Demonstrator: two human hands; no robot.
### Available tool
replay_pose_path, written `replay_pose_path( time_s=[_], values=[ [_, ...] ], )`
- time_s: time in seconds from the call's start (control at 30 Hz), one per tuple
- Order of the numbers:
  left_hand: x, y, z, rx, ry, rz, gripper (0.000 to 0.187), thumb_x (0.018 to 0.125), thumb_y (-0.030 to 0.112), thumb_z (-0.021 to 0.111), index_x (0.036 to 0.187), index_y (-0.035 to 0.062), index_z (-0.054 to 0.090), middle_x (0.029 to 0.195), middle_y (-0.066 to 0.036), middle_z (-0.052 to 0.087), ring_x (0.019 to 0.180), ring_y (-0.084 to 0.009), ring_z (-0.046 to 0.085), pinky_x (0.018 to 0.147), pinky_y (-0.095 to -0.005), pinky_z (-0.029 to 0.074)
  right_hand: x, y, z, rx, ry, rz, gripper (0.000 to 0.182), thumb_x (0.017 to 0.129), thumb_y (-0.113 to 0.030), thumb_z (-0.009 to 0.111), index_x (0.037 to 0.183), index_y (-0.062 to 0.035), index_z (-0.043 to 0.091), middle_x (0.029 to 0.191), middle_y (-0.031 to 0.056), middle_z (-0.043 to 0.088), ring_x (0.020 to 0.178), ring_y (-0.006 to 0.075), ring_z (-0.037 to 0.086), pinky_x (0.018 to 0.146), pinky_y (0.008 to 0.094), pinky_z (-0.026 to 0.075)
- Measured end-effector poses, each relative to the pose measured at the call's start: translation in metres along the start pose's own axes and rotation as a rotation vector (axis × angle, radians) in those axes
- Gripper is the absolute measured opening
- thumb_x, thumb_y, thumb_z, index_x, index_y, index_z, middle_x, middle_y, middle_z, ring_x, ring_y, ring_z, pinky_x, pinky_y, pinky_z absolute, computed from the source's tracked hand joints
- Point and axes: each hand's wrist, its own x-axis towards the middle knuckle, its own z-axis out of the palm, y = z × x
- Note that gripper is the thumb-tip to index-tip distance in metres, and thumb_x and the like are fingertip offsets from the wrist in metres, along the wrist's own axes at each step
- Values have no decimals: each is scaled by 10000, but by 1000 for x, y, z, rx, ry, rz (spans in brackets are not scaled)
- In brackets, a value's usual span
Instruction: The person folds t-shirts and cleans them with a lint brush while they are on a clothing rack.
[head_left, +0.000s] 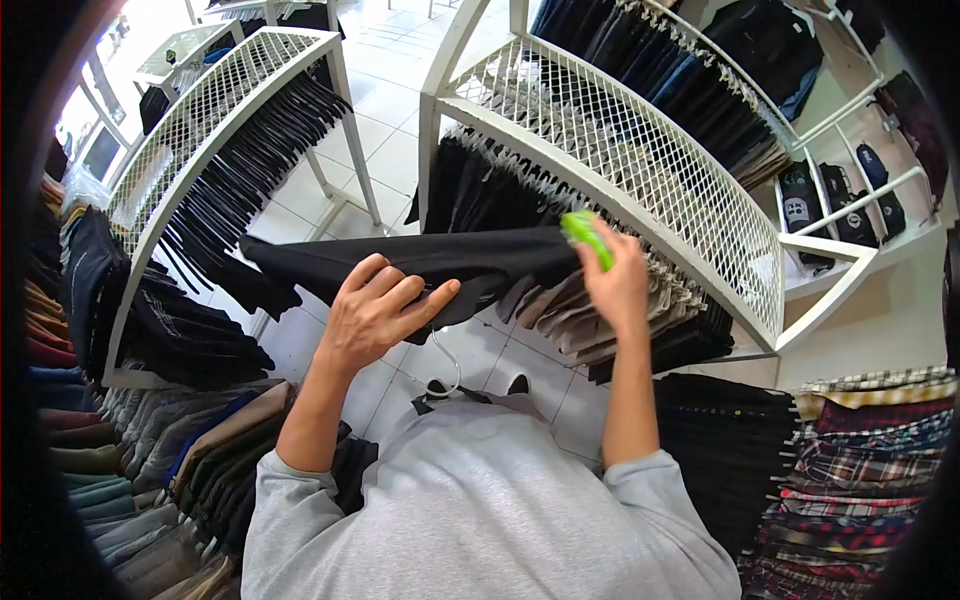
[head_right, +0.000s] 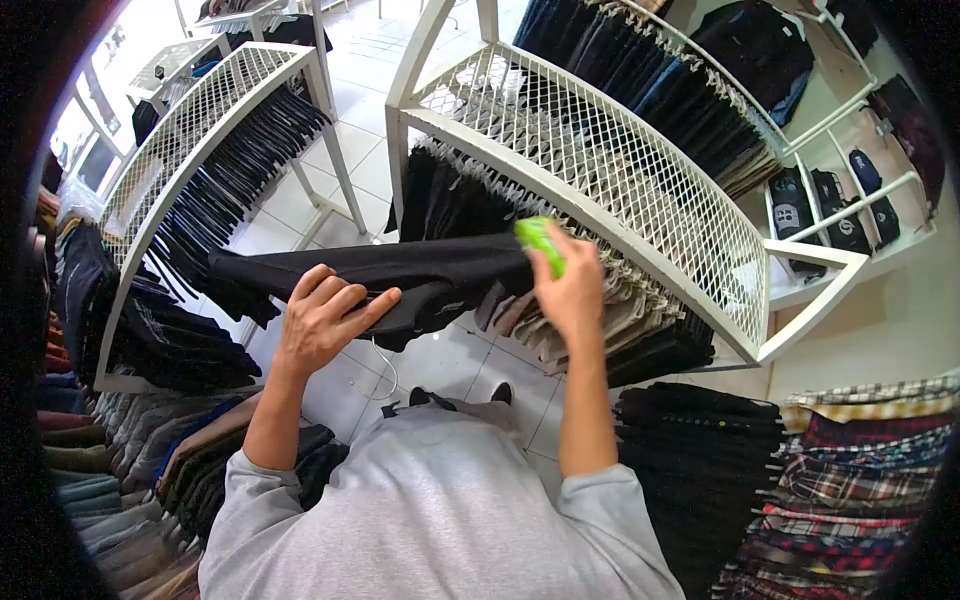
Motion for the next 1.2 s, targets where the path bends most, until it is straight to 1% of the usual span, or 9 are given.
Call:
replay_pose_path(
  time_s=[0.13,0.23,0.43,0.53,0.67,0.8,0.9,1.03,1.2],
  values=[
    [-7,0,-2,1,17,-17,476,799,157,726,1257,285,738,840,48,594,769,-121,564,943,-332,495,15,11,-11,12,167,-43,441,929,-325,730,1324,-135,690,1056,175,648,961,332,669,860,440,541],
    [0,1,-2,-1,0,24,486,791,156,732,1260,282,736,836,50,585,771,-123,565,939,-334,496,8,-41,-13,299,-69,-279,433,938,-361,720,1329,-176,690,1070,170,658,986,340,678,871,429,539],
    [-9,-1,-12,-5,-24,4,482,798,165,724,1261,296,732,829,58,584,772,-118,563,954,-326,479,30,28,-1,-415,-177,-7,420,937,-397,695,1322,-231,692,1084,176,666,989,358,679,877,442,544],
    [-10,-5,-15,-12,-29,-39,464,815,167,714,1257,304,734,825,57,594,769,-117,565,968,-327,467,17,4,-21,97,0,-29,417,935,-363,713,1287,-141,699,1133,202,670,1015,374,676,904,423,533],
    [-5,-7,-18,-20,-35,-40,438,839,159,696,1249,304,739,811,53,609,755,-118,564,976,-338,454,-3,-23,-15,460,-292,-176,435,948,-304,718,1333,-110,661,1177,164,677,1084,330,667,958,384,505],
    [-2,-10,-28,-103,-56,-91,482,805,84,691,1247,269,742,823,21,586,785,-151,589,958,-352,457,-5,27,7,-46,51,-14,445,921,-279,732,1330,-132,638,1083,173,639,1026,359,656,905,459,520],
    [10,-12,-44,-189,-77,-155,456,777,56,705,1177,262,780,791,14,595,768,-164,598,940,-358,459,-5,23,-3,422,63,-82,496,952,-256,711,1371,-25,582,1315,182,623,1203,313,617,1044,402,459],
    [30,-22,-56,-394,-102,-174,511,577,12,748,1054,180,820,714,-9,580,690,-193,578,886,-399,446,-15,-8,-6,906,-58,-145,581,941,-197,698,1446,13,503,1349,136,598,1248,230,554,1097,360,399],
    [51,-48,-44,-491,-87,-252,286,582,26,849,837,113,754,689,-4,612,685,-199,614,945,-413,438,-18,-19,-5,985,-609,-236,567,876,-186,669,1394,1,535,1289,88,618,1210,176,561,1077,320,411]
  ],
)
